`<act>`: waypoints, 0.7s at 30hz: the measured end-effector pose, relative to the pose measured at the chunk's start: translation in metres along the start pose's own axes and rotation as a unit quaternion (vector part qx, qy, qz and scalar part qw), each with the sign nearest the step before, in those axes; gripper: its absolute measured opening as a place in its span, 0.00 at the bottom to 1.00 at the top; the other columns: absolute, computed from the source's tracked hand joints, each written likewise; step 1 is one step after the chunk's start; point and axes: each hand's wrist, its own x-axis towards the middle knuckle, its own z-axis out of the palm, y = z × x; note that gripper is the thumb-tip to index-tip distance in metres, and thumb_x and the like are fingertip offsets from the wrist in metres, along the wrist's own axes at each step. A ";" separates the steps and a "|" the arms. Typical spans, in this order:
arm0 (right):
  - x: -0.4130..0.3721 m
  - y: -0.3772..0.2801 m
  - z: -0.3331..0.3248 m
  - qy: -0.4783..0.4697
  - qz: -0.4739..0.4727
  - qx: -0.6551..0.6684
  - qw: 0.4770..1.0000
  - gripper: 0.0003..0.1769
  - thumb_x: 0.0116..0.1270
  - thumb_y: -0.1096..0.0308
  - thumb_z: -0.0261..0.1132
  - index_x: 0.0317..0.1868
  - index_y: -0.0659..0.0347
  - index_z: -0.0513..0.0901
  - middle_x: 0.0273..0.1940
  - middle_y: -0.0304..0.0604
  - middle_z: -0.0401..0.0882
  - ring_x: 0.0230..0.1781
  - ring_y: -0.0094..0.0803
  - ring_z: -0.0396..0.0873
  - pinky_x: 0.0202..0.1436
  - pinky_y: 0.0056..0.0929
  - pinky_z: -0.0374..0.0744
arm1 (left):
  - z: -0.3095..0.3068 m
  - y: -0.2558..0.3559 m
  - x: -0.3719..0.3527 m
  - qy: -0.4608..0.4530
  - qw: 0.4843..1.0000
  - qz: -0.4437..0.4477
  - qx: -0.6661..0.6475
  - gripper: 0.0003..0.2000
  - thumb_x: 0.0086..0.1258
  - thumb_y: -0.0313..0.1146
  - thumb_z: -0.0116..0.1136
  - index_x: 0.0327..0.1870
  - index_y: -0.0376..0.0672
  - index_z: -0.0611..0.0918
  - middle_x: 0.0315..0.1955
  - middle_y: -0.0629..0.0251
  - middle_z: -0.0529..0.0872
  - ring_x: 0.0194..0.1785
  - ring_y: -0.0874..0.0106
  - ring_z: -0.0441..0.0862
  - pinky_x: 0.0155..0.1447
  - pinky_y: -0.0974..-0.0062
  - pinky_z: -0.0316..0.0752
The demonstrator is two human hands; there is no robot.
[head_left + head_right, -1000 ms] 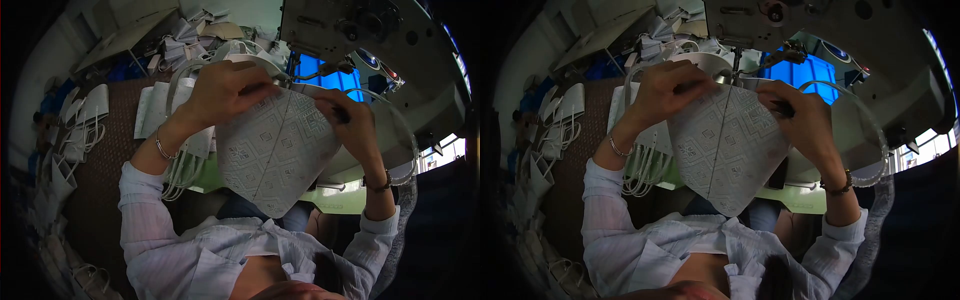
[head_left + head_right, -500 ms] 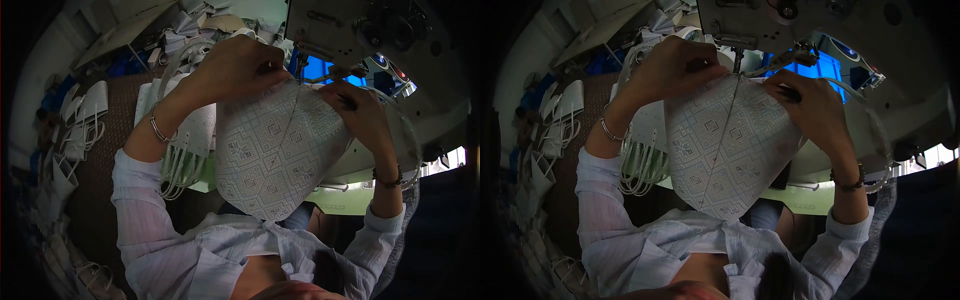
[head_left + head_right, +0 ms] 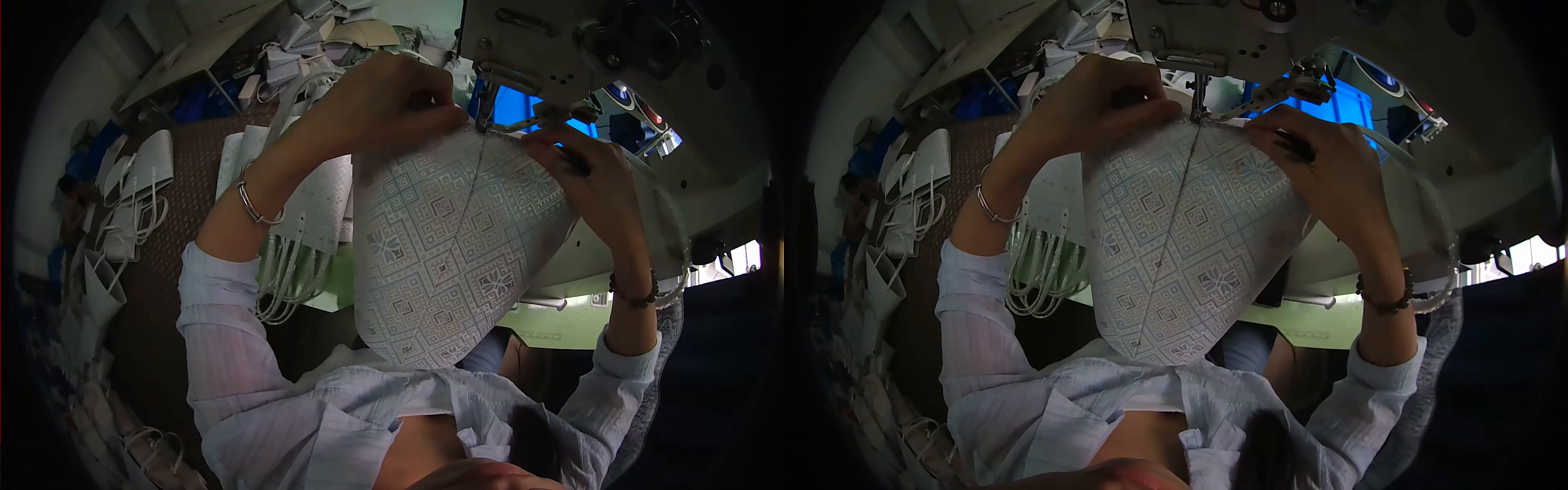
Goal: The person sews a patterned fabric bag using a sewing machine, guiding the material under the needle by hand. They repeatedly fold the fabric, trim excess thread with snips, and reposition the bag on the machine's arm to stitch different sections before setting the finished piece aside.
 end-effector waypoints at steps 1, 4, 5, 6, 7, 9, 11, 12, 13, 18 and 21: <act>0.002 -0.004 -0.004 -0.013 0.022 -0.011 1.000 0.10 0.64 0.57 0.67 0.43 0.48 0.87 0.29 0.36 0.85 0.28 0.29 0.83 0.33 0.26 0.77 | 0.001 -0.002 0.000 0.000 1.000 -0.003 -0.001 0.13 0.67 0.42 0.65 0.30 0.41 0.85 0.17 0.70 0.80 0.20 0.82 0.71 0.26 0.80 0.63; 0.004 0.002 -0.002 -0.003 0.025 -0.001 1.000 0.10 0.64 0.57 0.68 0.43 0.48 0.88 0.27 0.36 0.84 0.25 0.28 0.81 0.32 0.25 0.75 | 0.002 -0.007 0.004 -0.032 0.998 -0.030 -0.042 0.14 0.67 0.43 0.64 0.30 0.42 0.85 0.17 0.70 0.80 0.19 0.82 0.70 0.25 0.80 0.62; 0.003 0.004 0.000 0.018 0.009 0.019 1.000 0.10 0.64 0.58 0.68 0.44 0.48 0.88 0.26 0.36 0.84 0.23 0.27 0.80 0.30 0.24 0.74 | 0.002 -0.006 0.004 -0.025 0.997 -0.046 -0.058 0.15 0.65 0.44 0.64 0.28 0.40 0.84 0.16 0.67 0.78 0.19 0.78 0.71 0.27 0.77 0.65; 0.003 0.005 0.000 0.018 0.009 0.019 1.000 0.10 0.64 0.58 0.68 0.44 0.48 0.88 0.26 0.36 0.84 0.23 0.27 0.80 0.30 0.24 0.74 | 0.003 -0.006 0.004 -0.019 0.995 -0.062 -0.075 0.16 0.63 0.44 0.64 0.26 0.38 0.84 0.14 0.63 0.76 0.18 0.74 0.72 0.28 0.74 0.68; 0.004 0.006 -0.001 0.015 0.018 0.000 1.000 0.10 0.64 0.58 0.68 0.44 0.47 0.88 0.25 0.35 0.83 0.23 0.26 0.79 0.29 0.24 0.74 | 0.003 -0.007 0.004 -0.019 0.995 -0.062 -0.074 0.16 0.63 0.44 0.64 0.26 0.38 0.84 0.14 0.63 0.76 0.18 0.74 0.72 0.28 0.74 0.68; 0.007 0.009 0.000 0.012 0.029 -0.018 0.999 0.10 0.64 0.58 0.68 0.44 0.47 0.88 0.25 0.35 0.83 0.22 0.25 0.79 0.28 0.23 0.73 | 0.005 -0.010 0.004 0.000 0.997 -0.038 -0.064 0.15 0.63 0.44 0.64 0.27 0.39 0.84 0.15 0.64 0.77 0.18 0.74 0.71 0.28 0.74 0.67; 0.009 0.015 0.001 0.021 -0.015 -0.014 1.000 0.10 0.64 0.57 0.68 0.44 0.47 0.88 0.23 0.35 0.83 0.21 0.25 0.79 0.27 0.23 0.72 | 0.008 -0.016 0.006 0.004 0.997 -0.036 -0.073 0.15 0.63 0.44 0.64 0.28 0.39 0.84 0.15 0.64 0.77 0.19 0.74 0.72 0.28 0.74 0.67; 0.009 0.015 0.001 0.020 -0.014 -0.013 1.000 0.10 0.64 0.57 0.68 0.44 0.47 0.88 0.23 0.35 0.83 0.21 0.25 0.79 0.27 0.23 0.72 | 0.010 -0.017 0.005 0.009 0.996 -0.035 -0.082 0.15 0.63 0.45 0.64 0.28 0.40 0.84 0.15 0.64 0.78 0.19 0.74 0.72 0.28 0.74 0.67; 0.009 0.015 0.000 0.014 0.005 -0.036 0.999 0.10 0.62 0.58 0.69 0.44 0.46 0.88 0.26 0.35 0.84 0.22 0.25 0.79 0.26 0.23 0.73 | 0.010 -0.016 0.007 0.009 0.996 -0.035 -0.081 0.15 0.63 0.45 0.64 0.28 0.40 0.84 0.15 0.64 0.78 0.19 0.74 0.72 0.28 0.74 0.67; -0.002 0.036 0.008 0.160 -0.148 -0.137 0.966 0.13 0.57 0.62 0.73 0.44 0.47 0.88 0.39 0.36 0.85 0.28 0.27 0.81 0.26 0.27 0.74 | 0.002 -0.011 0.017 -0.062 0.990 -0.114 -0.046 0.15 0.63 0.46 0.65 0.27 0.42 0.84 0.17 0.66 0.80 0.21 0.75 0.74 0.30 0.75 0.68; -0.054 0.008 0.010 0.171 -0.221 -0.115 0.953 0.20 0.49 0.58 0.78 0.45 0.48 0.87 0.37 0.36 0.80 0.29 0.29 0.79 0.27 0.26 0.75 | 0.007 -0.016 0.018 -0.037 0.992 -0.093 -0.071 0.15 0.62 0.47 0.65 0.26 0.43 0.84 0.17 0.67 0.80 0.21 0.76 0.74 0.30 0.74 0.68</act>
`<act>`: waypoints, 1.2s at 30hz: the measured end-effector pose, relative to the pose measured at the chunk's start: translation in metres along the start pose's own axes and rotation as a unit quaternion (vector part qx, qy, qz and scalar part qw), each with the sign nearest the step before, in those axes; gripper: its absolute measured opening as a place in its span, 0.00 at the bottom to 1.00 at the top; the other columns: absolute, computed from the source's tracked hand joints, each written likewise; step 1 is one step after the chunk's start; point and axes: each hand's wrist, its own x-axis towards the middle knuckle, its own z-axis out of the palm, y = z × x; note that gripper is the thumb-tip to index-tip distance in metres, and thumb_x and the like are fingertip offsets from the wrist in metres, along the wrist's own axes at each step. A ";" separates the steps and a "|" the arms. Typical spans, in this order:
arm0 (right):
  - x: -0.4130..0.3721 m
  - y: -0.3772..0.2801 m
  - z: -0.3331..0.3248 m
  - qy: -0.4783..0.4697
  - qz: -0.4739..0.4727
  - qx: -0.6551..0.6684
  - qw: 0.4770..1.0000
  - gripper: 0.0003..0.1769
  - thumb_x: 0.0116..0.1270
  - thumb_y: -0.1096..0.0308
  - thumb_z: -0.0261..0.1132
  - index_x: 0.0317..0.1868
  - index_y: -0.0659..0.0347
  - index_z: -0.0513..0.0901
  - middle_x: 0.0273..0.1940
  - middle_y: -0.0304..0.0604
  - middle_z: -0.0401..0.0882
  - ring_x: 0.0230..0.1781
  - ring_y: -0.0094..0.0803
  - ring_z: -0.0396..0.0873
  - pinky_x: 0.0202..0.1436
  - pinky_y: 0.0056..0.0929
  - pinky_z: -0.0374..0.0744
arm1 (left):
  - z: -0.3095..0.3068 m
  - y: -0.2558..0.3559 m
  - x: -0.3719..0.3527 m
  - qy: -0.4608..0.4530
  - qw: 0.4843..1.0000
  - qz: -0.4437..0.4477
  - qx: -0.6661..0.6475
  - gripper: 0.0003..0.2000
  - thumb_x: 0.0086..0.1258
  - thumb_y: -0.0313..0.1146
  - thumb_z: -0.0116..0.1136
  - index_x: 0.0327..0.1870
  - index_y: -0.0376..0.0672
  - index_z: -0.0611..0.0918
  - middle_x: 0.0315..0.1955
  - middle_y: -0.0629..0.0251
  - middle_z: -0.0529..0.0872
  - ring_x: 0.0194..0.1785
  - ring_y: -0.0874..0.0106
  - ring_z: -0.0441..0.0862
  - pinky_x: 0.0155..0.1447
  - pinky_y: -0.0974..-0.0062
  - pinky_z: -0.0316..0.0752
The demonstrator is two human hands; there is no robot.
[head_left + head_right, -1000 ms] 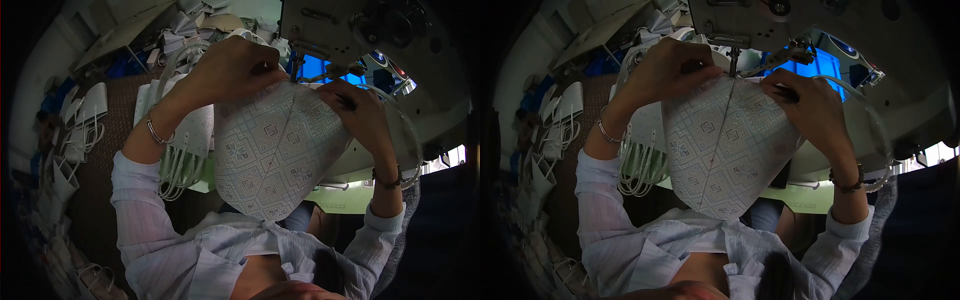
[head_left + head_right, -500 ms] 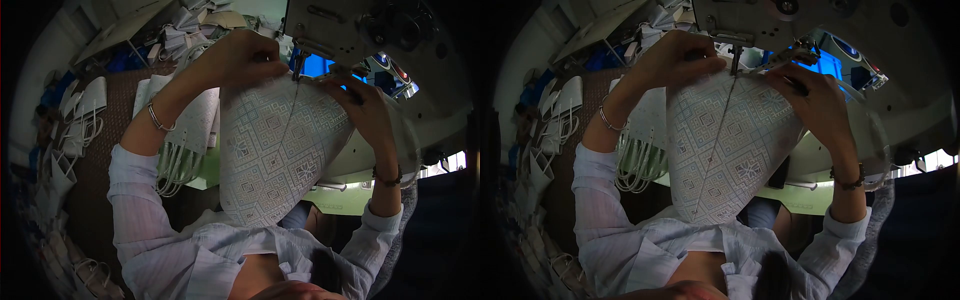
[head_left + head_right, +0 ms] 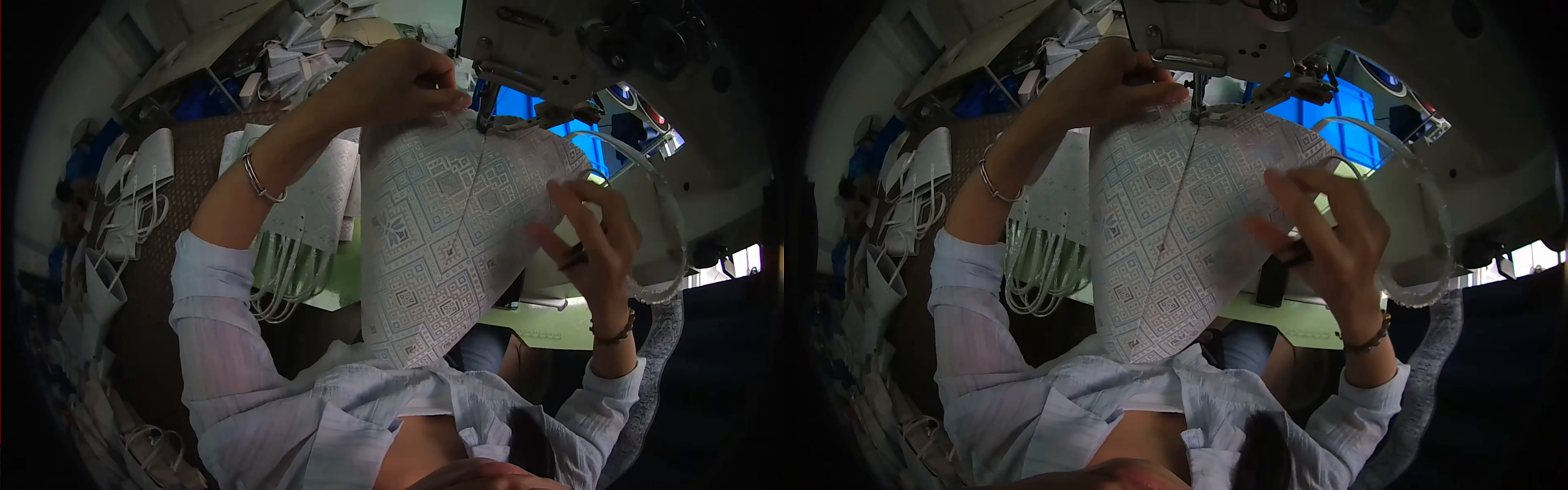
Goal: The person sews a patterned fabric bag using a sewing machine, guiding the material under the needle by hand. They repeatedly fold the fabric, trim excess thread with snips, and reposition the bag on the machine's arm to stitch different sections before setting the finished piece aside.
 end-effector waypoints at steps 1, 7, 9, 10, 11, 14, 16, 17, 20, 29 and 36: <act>-0.021 -0.019 -0.007 -0.035 -0.013 0.039 0.999 0.22 0.48 0.56 0.79 0.45 0.48 0.86 0.34 0.36 0.78 0.28 0.29 0.77 0.27 0.25 0.75 | -0.001 0.001 0.000 0.002 1.000 -0.001 -0.002 0.15 0.62 0.47 0.65 0.26 0.43 0.84 0.17 0.67 0.80 0.21 0.76 0.74 0.30 0.74 0.68; -0.126 -0.083 0.048 -0.098 0.008 0.199 0.975 0.20 0.43 0.64 0.75 0.39 0.51 0.81 0.28 0.34 0.73 0.25 0.29 0.74 0.23 0.25 0.72 | -0.003 0.003 0.001 -0.024 1.000 -0.011 0.009 0.16 0.63 0.48 0.65 0.27 0.43 0.84 0.17 0.68 0.81 0.21 0.76 0.74 0.30 0.75 0.68; -0.132 -0.091 0.066 -0.040 -0.001 0.220 0.975 0.18 0.43 0.67 0.72 0.38 0.53 0.80 0.27 0.34 0.73 0.25 0.29 0.74 0.23 0.26 0.73 | -0.007 0.005 0.002 -0.031 0.999 -0.022 0.034 0.16 0.63 0.48 0.65 0.28 0.43 0.85 0.17 0.67 0.81 0.21 0.76 0.75 0.30 0.74 0.69; -0.132 -0.093 0.069 0.014 -0.012 0.241 0.970 0.16 0.42 0.70 0.69 0.36 0.55 0.78 0.27 0.34 0.73 0.24 0.29 0.75 0.22 0.26 0.73 | -0.006 0.004 0.004 -0.032 0.999 -0.019 0.037 0.16 0.63 0.48 0.65 0.28 0.43 0.85 0.17 0.67 0.81 0.21 0.76 0.75 0.30 0.74 0.69; -0.131 -0.092 0.067 0.016 -0.012 0.241 0.970 0.16 0.42 0.70 0.69 0.36 0.55 0.78 0.27 0.34 0.73 0.24 0.29 0.75 0.22 0.26 0.73 | -0.003 -0.001 0.005 -0.008 0.999 0.001 0.033 0.16 0.63 0.48 0.65 0.28 0.43 0.85 0.17 0.67 0.81 0.21 0.75 0.76 0.30 0.74 0.69; -0.127 -0.089 0.056 -0.005 -0.042 0.262 0.964 0.14 0.43 0.71 0.67 0.34 0.57 0.77 0.27 0.34 0.73 0.24 0.29 0.75 0.21 0.26 0.73 | 0.000 -0.009 0.006 0.021 0.999 0.027 0.033 0.16 0.63 0.48 0.65 0.28 0.43 0.85 0.17 0.66 0.81 0.21 0.75 0.76 0.29 0.74 0.70; -0.122 -0.086 0.050 -0.011 -0.037 0.258 0.965 0.14 0.43 0.72 0.65 0.33 0.57 0.76 0.27 0.35 0.73 0.23 0.28 0.74 0.20 0.25 0.72 | 0.001 -0.011 0.008 0.025 0.999 0.033 0.035 0.17 0.63 0.48 0.65 0.28 0.42 0.85 0.16 0.66 0.81 0.20 0.75 0.76 0.29 0.74 0.70; -0.120 -0.086 0.048 -0.013 -0.037 0.258 0.965 0.14 0.43 0.72 0.65 0.33 0.57 0.76 0.27 0.35 0.73 0.23 0.28 0.74 0.20 0.25 0.72 | 0.001 -0.011 0.008 0.035 0.998 0.035 0.030 0.17 0.63 0.48 0.65 0.27 0.42 0.85 0.16 0.65 0.81 0.20 0.75 0.76 0.29 0.74 0.70; -0.116 -0.083 0.045 -0.046 -0.034 0.263 0.963 0.13 0.44 0.73 0.65 0.33 0.57 0.76 0.27 0.36 0.73 0.22 0.28 0.74 0.20 0.24 0.72 | 0.002 -0.013 0.011 0.051 0.997 0.050 0.027 0.17 0.63 0.48 0.65 0.26 0.41 0.84 0.15 0.64 0.81 0.20 0.73 0.77 0.29 0.74 0.71; -0.105 -0.076 0.042 -0.038 -0.006 0.260 0.965 0.16 0.45 0.76 0.65 0.37 0.58 0.73 0.26 0.38 0.72 0.22 0.31 0.75 0.18 0.27 0.70 | 0.012 0.003 -0.043 0.195 0.959 0.137 0.153 0.29 0.58 0.58 0.66 0.55 0.49 0.78 0.53 0.59 0.77 0.55 0.61 0.74 0.58 0.63 0.69; -0.093 -0.070 0.036 -0.029 -0.007 0.263 0.964 0.18 0.44 0.75 0.67 0.38 0.59 0.72 0.25 0.38 0.71 0.21 0.31 0.74 0.18 0.27 0.70 | 0.059 0.044 -0.166 0.035 0.974 0.223 0.011 0.31 0.54 0.52 0.71 0.60 0.55 0.78 0.66 0.61 0.67 0.70 0.56 0.62 0.70 0.45 0.59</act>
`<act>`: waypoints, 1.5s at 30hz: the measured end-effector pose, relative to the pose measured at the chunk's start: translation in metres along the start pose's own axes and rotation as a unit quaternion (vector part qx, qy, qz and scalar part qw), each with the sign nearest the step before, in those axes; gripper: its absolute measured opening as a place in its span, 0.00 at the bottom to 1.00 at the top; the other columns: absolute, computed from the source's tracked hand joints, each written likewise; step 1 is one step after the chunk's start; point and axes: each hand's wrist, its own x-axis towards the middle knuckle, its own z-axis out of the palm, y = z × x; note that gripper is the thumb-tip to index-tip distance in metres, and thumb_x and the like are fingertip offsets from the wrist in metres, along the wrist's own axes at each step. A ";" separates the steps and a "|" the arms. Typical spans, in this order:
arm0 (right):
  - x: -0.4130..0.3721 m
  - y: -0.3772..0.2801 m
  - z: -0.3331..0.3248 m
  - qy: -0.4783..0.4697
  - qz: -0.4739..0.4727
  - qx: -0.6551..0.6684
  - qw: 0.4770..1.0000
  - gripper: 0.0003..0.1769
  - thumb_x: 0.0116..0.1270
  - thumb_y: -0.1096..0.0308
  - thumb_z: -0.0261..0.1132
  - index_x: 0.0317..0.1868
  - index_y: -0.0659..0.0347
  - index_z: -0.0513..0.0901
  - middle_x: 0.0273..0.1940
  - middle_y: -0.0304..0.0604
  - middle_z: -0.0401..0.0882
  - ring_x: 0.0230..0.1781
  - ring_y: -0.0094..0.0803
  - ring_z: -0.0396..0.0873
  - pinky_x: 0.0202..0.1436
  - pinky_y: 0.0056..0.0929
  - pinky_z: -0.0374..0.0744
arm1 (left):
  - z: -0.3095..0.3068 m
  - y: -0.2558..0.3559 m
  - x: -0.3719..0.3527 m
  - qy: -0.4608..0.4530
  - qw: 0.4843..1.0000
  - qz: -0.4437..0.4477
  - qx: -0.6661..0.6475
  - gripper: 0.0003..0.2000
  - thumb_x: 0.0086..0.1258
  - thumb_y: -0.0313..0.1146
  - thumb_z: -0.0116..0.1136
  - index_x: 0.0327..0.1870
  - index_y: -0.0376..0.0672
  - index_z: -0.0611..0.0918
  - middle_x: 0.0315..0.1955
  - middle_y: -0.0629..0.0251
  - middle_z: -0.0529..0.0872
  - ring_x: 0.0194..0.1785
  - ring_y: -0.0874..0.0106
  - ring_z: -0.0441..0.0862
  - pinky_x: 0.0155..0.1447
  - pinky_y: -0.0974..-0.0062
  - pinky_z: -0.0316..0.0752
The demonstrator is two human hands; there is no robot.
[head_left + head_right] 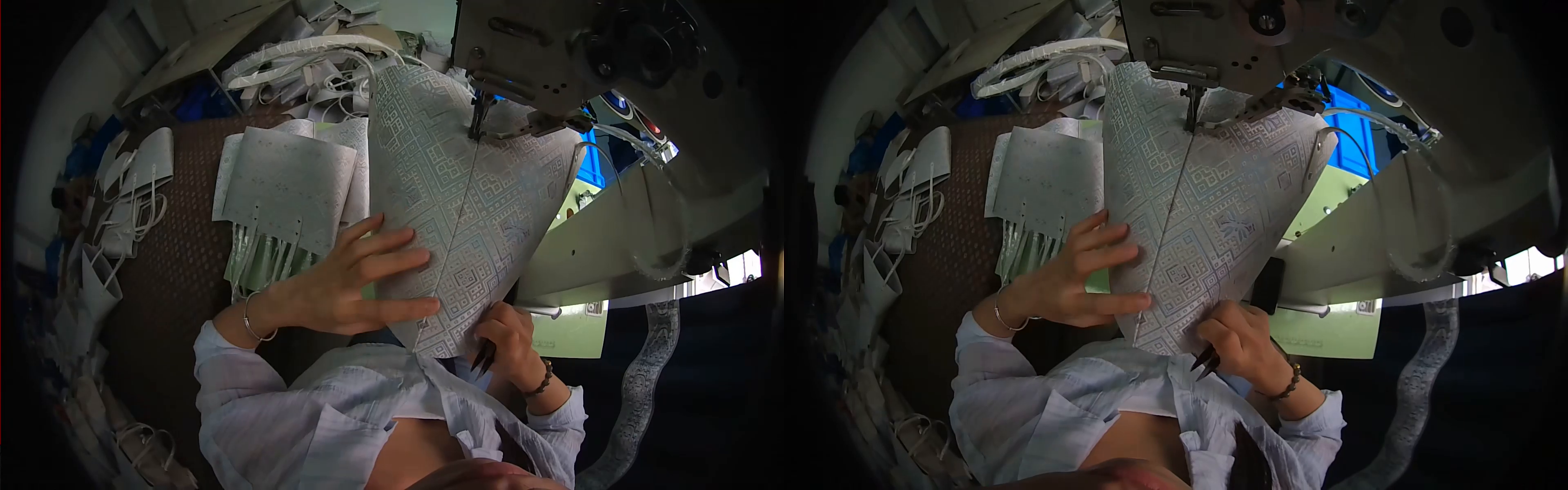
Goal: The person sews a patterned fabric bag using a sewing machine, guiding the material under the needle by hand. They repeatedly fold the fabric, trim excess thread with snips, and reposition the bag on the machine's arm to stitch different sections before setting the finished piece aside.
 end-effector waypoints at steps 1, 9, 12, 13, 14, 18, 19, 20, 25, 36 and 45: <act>0.002 0.001 -0.002 0.005 -0.002 -0.004 1.000 0.19 0.43 0.75 0.67 0.38 0.59 0.72 0.25 0.38 0.71 0.20 0.31 0.73 0.18 0.27 0.70 | 0.004 0.002 -0.006 0.023 0.998 0.048 0.038 0.24 0.56 0.44 0.72 0.55 0.55 0.82 0.63 0.65 0.72 0.67 0.61 0.69 0.70 0.48 0.63; 0.013 0.001 -0.011 0.010 0.008 -0.038 0.999 0.20 0.42 0.75 0.69 0.38 0.59 0.73 0.24 0.38 0.70 0.19 0.31 0.72 0.18 0.28 0.70 | -0.007 0.000 -0.005 0.084 0.989 0.115 0.036 0.11 0.54 0.30 0.70 0.39 0.52 0.87 0.45 0.74 0.85 0.51 0.75 0.82 0.58 0.65 0.79; 0.016 0.002 -0.014 0.012 0.011 -0.039 0.999 0.20 0.41 0.75 0.69 0.38 0.60 0.74 0.24 0.38 0.70 0.19 0.31 0.72 0.19 0.28 0.70 | -0.008 -0.004 -0.001 0.085 0.990 0.111 0.029 0.10 0.54 0.30 0.71 0.38 0.51 0.88 0.45 0.74 0.86 0.50 0.74 0.83 0.57 0.66 0.80; 0.018 0.002 -0.015 0.015 0.013 -0.033 0.999 0.21 0.41 0.74 0.69 0.39 0.60 0.74 0.24 0.38 0.70 0.19 0.32 0.72 0.19 0.28 0.70 | -0.010 -0.004 0.000 0.083 0.991 0.104 0.032 0.10 0.54 0.30 0.71 0.38 0.51 0.88 0.45 0.74 0.86 0.49 0.74 0.83 0.56 0.67 0.80; 0.020 0.002 -0.016 0.013 0.012 -0.031 0.999 0.21 0.41 0.74 0.69 0.39 0.60 0.74 0.24 0.38 0.70 0.19 0.32 0.72 0.19 0.28 0.70 | -0.011 -0.004 0.001 0.084 0.991 0.102 0.033 0.10 0.54 0.30 0.71 0.38 0.51 0.88 0.45 0.74 0.86 0.49 0.74 0.83 0.56 0.67 0.80; 0.021 0.007 -0.019 0.014 0.009 -0.036 0.999 0.23 0.39 0.75 0.69 0.40 0.61 0.74 0.24 0.40 0.70 0.19 0.32 0.72 0.20 0.28 0.68 | -0.014 -0.007 0.008 0.082 0.991 0.100 0.034 0.08 0.58 0.29 0.68 0.38 0.53 0.88 0.42 0.74 0.86 0.48 0.74 0.84 0.55 0.66 0.80; 0.020 0.009 -0.019 0.023 0.008 -0.029 0.999 0.24 0.37 0.77 0.68 0.40 0.62 0.74 0.23 0.41 0.70 0.19 0.32 0.71 0.20 0.28 0.66 | -0.015 -0.008 0.009 0.084 0.990 0.104 0.033 0.08 0.59 0.29 0.68 0.38 0.53 0.88 0.42 0.74 0.86 0.48 0.74 0.84 0.55 0.66 0.81; 0.021 0.009 -0.019 0.022 0.010 -0.029 0.999 0.24 0.37 0.77 0.68 0.40 0.62 0.74 0.23 0.41 0.70 0.19 0.32 0.71 0.20 0.28 0.66 | -0.015 -0.009 0.011 0.084 0.991 0.103 0.032 0.08 0.59 0.29 0.68 0.38 0.53 0.88 0.42 0.74 0.86 0.48 0.74 0.84 0.55 0.66 0.81; 0.029 0.007 -0.023 0.013 0.034 -0.057 0.998 0.22 0.45 0.71 0.72 0.41 0.61 0.75 0.25 0.39 0.70 0.20 0.33 0.73 0.21 0.29 0.70 | -0.017 -0.018 0.015 0.087 0.990 0.106 0.029 0.10 0.54 0.30 0.70 0.39 0.52 0.88 0.43 0.74 0.86 0.49 0.74 0.84 0.55 0.69 0.81; 0.042 0.019 -0.033 0.012 0.034 -0.089 0.995 0.22 0.40 0.76 0.67 0.40 0.61 0.76 0.23 0.40 0.68 0.19 0.31 0.69 0.22 0.28 0.66 | -0.024 -0.029 0.032 0.087 0.989 0.109 0.038 0.10 0.54 0.30 0.69 0.38 0.52 0.88 0.43 0.74 0.87 0.48 0.73 0.85 0.54 0.69 0.82; 0.054 0.022 -0.042 -0.003 0.047 -0.121 0.992 0.23 0.39 0.75 0.71 0.41 0.62 0.77 0.25 0.41 0.69 0.20 0.36 0.72 0.22 0.32 0.68 | -0.030 -0.040 0.044 0.086 0.988 0.115 0.052 0.10 0.54 0.30 0.69 0.38 0.52 0.88 0.41 0.76 0.88 0.47 0.72 0.85 0.53 0.69 0.83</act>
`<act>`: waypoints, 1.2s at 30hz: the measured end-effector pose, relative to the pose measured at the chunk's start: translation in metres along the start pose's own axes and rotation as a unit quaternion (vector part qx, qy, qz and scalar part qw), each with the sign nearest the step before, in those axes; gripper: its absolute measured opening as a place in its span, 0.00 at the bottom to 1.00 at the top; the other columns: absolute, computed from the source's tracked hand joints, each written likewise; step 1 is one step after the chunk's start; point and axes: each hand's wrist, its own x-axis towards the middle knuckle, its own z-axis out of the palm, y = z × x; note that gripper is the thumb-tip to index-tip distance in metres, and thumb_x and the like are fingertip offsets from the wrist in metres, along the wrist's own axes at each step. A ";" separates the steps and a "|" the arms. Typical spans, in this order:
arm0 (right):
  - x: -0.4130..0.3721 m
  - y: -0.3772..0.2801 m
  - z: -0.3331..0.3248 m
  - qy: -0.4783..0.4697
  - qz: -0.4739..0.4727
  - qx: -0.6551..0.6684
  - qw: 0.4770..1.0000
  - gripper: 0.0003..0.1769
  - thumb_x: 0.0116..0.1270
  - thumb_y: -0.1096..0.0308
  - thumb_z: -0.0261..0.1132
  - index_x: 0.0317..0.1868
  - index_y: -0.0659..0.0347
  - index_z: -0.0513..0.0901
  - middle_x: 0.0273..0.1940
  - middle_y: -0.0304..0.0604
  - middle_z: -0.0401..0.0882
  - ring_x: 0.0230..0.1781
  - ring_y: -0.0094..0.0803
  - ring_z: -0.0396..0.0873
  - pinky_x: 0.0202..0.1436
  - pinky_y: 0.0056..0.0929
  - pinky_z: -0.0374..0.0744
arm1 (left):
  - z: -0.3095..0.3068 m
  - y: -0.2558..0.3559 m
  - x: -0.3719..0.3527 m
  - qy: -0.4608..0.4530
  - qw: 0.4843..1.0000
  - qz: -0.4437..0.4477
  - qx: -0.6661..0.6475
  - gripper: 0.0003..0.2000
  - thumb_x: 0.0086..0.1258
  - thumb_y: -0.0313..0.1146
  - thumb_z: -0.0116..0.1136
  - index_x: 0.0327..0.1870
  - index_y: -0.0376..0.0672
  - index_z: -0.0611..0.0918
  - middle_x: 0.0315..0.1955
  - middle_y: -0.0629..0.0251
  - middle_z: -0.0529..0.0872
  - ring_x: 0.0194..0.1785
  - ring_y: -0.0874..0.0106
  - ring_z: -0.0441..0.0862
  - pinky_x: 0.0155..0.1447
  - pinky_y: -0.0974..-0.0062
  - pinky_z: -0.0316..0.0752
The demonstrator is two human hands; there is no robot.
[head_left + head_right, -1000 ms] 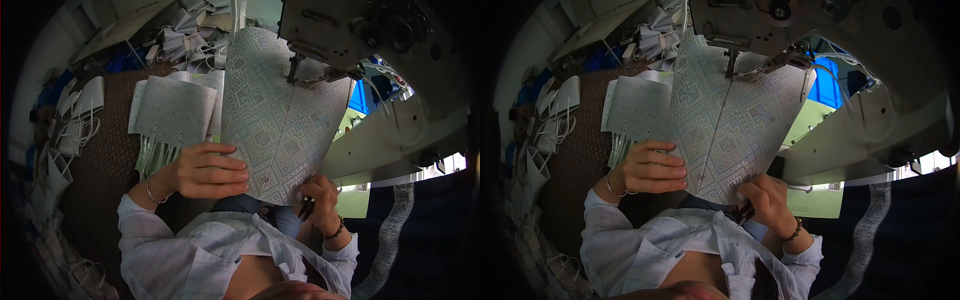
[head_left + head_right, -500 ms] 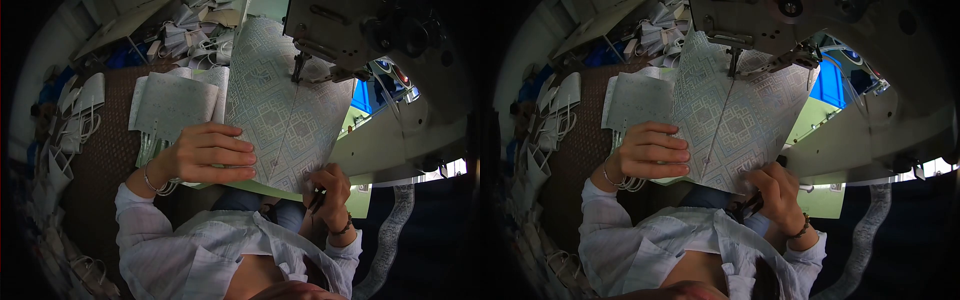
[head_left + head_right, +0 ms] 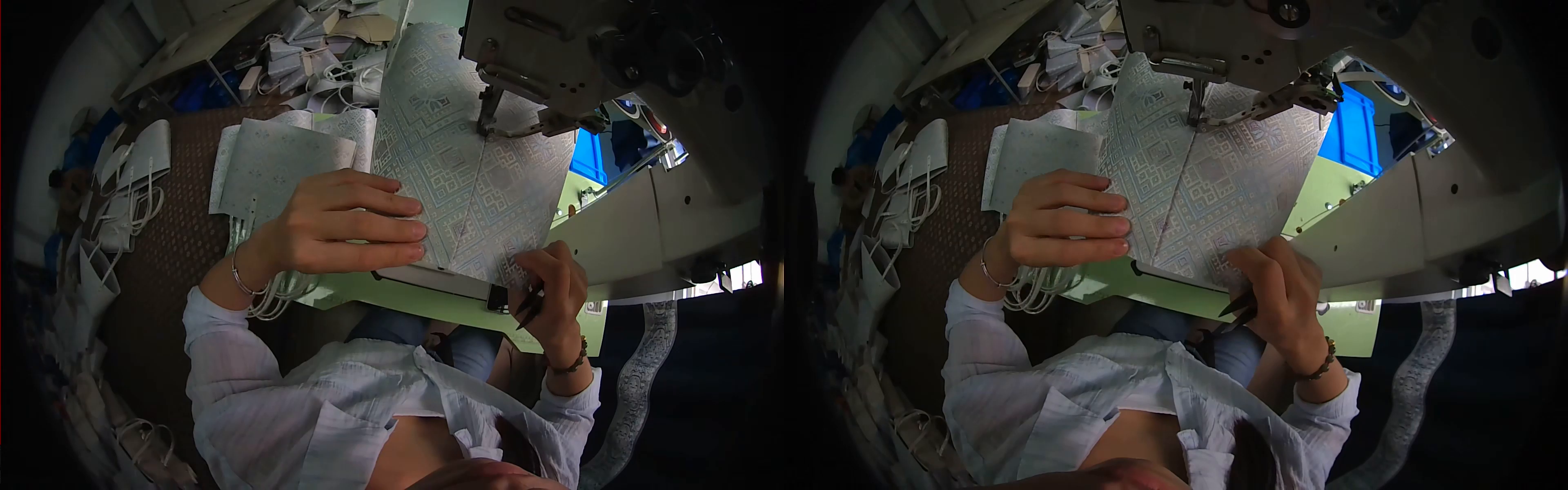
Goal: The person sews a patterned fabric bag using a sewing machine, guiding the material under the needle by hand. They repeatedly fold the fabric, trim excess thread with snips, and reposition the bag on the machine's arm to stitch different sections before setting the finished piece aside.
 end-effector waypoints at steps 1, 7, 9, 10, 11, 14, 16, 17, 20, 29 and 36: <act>0.002 0.001 0.000 0.002 0.001 -0.006 1.000 0.24 0.38 0.75 0.71 0.40 0.61 0.77 0.25 0.41 0.68 0.20 0.36 0.72 0.22 0.32 0.68 | -0.001 -0.001 0.001 -0.005 1.000 0.001 0.005 0.09 0.54 0.30 0.69 0.37 0.52 0.89 0.41 0.75 0.88 0.47 0.72 0.85 0.52 0.69 0.83; 0.010 0.006 -0.005 0.000 0.008 -0.024 1.000 0.25 0.36 0.77 0.71 0.40 0.61 0.77 0.24 0.40 0.67 0.20 0.35 0.72 0.22 0.32 0.68 | 0.000 -0.007 0.010 0.005 0.999 0.017 0.029 0.09 0.51 0.28 0.72 0.34 0.49 0.88 0.40 0.73 0.88 0.46 0.69 0.86 0.49 0.69 0.85; 0.013 0.009 -0.005 -0.003 0.011 -0.018 1.000 0.25 0.36 0.78 0.71 0.41 0.61 0.77 0.24 0.41 0.67 0.20 0.35 0.72 0.22 0.31 0.68 | 0.000 -0.011 0.012 0.006 0.999 0.022 0.029 0.09 0.53 0.29 0.70 0.35 0.50 0.88 0.40 0.73 0.88 0.46 0.70 0.86 0.48 0.70 0.85; 0.013 0.010 -0.005 -0.006 0.014 -0.011 1.000 0.25 0.36 0.78 0.71 0.41 0.61 0.77 0.24 0.41 0.67 0.20 0.36 0.72 0.22 0.31 0.68 | 0.000 -0.013 0.013 0.008 0.999 0.027 0.028 0.09 0.54 0.29 0.68 0.37 0.51 0.89 0.40 0.74 0.88 0.45 0.71 0.86 0.48 0.70 0.85; 0.015 0.011 -0.004 -0.006 0.013 -0.011 1.000 0.25 0.36 0.78 0.71 0.41 0.61 0.77 0.24 0.41 0.67 0.20 0.36 0.72 0.22 0.31 0.68 | 0.000 -0.015 0.014 0.008 0.999 0.027 0.029 0.09 0.54 0.29 0.68 0.37 0.51 0.89 0.40 0.74 0.88 0.45 0.71 0.86 0.48 0.70 0.85; 0.020 0.012 -0.003 -0.007 0.009 -0.016 1.000 0.26 0.36 0.79 0.70 0.41 0.60 0.76 0.25 0.42 0.68 0.20 0.37 0.72 0.23 0.31 0.69 | 0.001 -0.022 0.015 0.019 0.999 0.033 0.031 0.08 0.55 0.29 0.68 0.36 0.50 0.89 0.39 0.74 0.88 0.44 0.71 0.86 0.46 0.72 0.85; 0.023 0.012 -0.003 -0.004 0.021 -0.017 1.000 0.26 0.37 0.81 0.69 0.42 0.60 0.76 0.25 0.42 0.69 0.21 0.38 0.73 0.23 0.32 0.70 | 0.001 -0.026 0.016 0.020 0.999 0.032 0.036 0.07 0.56 0.30 0.68 0.36 0.50 0.88 0.39 0.74 0.88 0.44 0.71 0.87 0.43 0.74 0.84; 0.024 0.013 -0.003 -0.004 0.021 -0.017 1.000 0.26 0.37 0.81 0.69 0.42 0.60 0.76 0.25 0.42 0.69 0.21 0.38 0.73 0.23 0.32 0.70 | 0.001 -0.028 0.016 0.020 0.999 0.032 0.036 0.07 0.56 0.30 0.68 0.36 0.50 0.88 0.39 0.74 0.88 0.44 0.71 0.87 0.43 0.74 0.84; 0.027 0.019 -0.002 -0.001 0.026 -0.024 0.999 0.26 0.37 0.82 0.68 0.42 0.60 0.76 0.26 0.42 0.69 0.22 0.38 0.74 0.24 0.32 0.71 | 0.002 -0.031 0.018 0.015 0.998 0.030 0.045 0.08 0.57 0.30 0.68 0.37 0.50 0.88 0.39 0.73 0.88 0.44 0.70 0.87 0.42 0.75 0.84; 0.037 0.029 -0.002 -0.008 0.044 -0.028 0.999 0.25 0.38 0.84 0.68 0.41 0.59 0.76 0.28 0.42 0.73 0.23 0.36 0.75 0.25 0.30 0.72 | 0.002 -0.046 0.026 0.002 0.999 0.028 0.028 0.06 0.56 0.29 0.68 0.35 0.47 0.89 0.36 0.70 0.89 0.44 0.68 0.87 0.44 0.74 0.84; 0.044 0.038 0.001 0.007 0.045 -0.053 0.998 0.26 0.38 0.87 0.68 0.41 0.59 0.75 0.30 0.41 0.75 0.24 0.32 0.76 0.26 0.28 0.74 | 0.004 -0.060 0.029 0.012 0.999 0.027 0.023 0.09 0.54 0.26 0.69 0.37 0.46 0.88 0.37 0.69 0.88 0.45 0.68 0.87 0.44 0.74 0.84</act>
